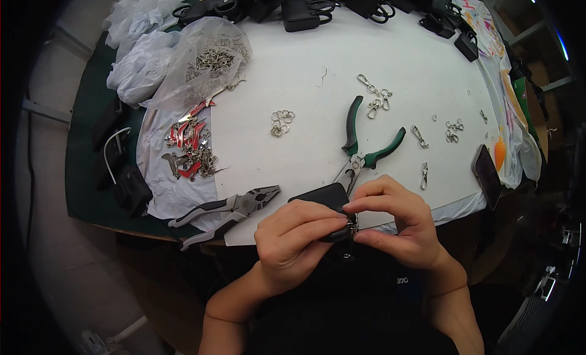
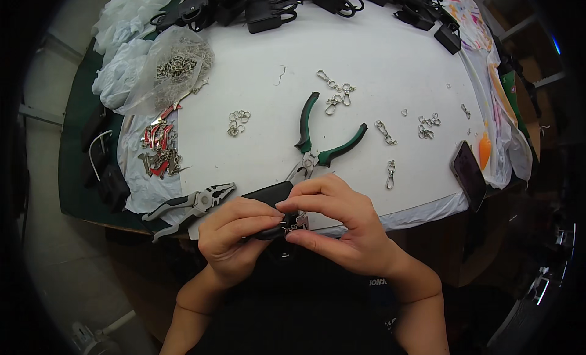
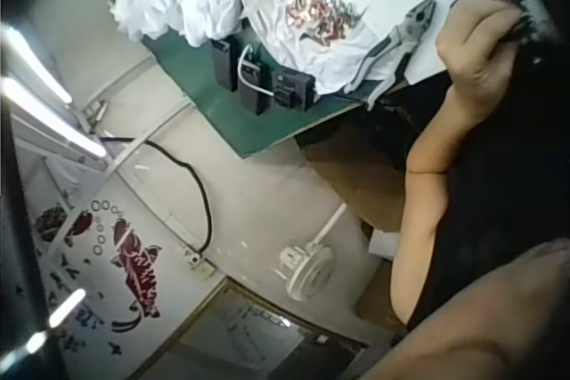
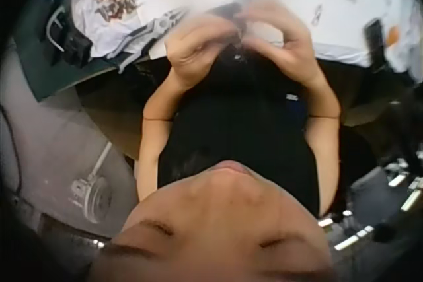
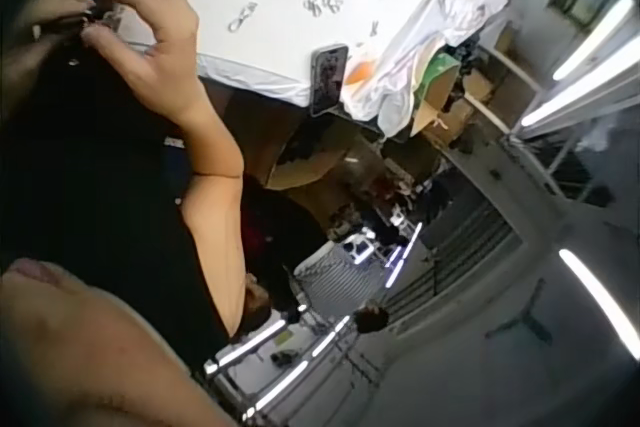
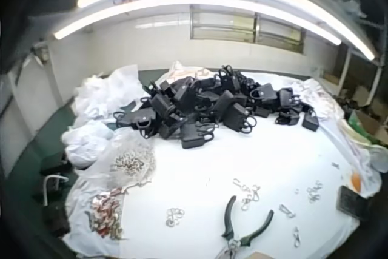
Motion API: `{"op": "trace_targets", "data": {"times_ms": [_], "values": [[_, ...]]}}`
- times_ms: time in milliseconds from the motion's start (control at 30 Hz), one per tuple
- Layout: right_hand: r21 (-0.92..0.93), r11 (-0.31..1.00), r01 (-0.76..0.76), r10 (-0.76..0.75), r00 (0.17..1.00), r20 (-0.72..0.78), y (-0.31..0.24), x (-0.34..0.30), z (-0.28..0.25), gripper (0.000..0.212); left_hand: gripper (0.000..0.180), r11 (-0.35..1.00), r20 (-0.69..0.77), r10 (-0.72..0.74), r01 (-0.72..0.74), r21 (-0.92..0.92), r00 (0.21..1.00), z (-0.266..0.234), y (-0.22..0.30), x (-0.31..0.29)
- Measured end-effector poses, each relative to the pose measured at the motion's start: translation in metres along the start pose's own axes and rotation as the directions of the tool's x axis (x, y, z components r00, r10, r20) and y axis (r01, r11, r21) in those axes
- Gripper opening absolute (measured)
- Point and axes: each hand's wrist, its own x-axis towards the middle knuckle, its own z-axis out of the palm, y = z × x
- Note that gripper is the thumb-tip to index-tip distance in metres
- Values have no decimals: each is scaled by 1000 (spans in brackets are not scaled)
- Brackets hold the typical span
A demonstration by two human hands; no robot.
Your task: The person assembles lock components by hand and using pliers, attaching metal chains and rings to black lock bodies one at a time on a work table.
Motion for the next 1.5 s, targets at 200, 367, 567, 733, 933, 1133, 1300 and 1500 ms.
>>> {"op": "trace_targets", "data": {"times_ms": [200, 367, 567, 733, 933, 1133, 1300, 1500], "values": [[-234, 959, 160, -136, 984, 113, -2, 6, 2, 40, 26, 1000, -10, 19, -18, 26, 1000, -1, 0, 1], [-231, 963, 139, -131, 990, 53, 0, 3, 3, 36, 26, 994, -5, 66, -65, 84, 998, -1, 1, 3], [-145, 981, 127, -124, 992, 30, 1, 7, 2, 31, 29, 991, 20, 82, -84, 101, 996, -3, -1, 2], [-162, 979, 121, -119, 993, 26, -3, 10, 3, 30, 30, 992, 6, 88, -88, 95, 996, -2, -3, 1], [-144, 981, 127, -122, 992, 43, -2, 10, 1, 29, 30, 993, 1, 76, -76, 90, 997, -1, -3, 4], [-233, 955, 182, -144, 975, 172, -7, 20, -5, 33, 28, 991, 18, 72, -74, 116, 997, -5, -2, 4], [-171, 959, 226, -193, 962, 191, -2, 22, -9, 37, 30, 991, 6, 86, -86, 99, 996, -3, -3, 4], [-132, 984, 121, -119, 993, 16, -6, 12, 2, 30, 39, 987, -40, 72, -65, 149, 997, -2, -2, 3]]}}
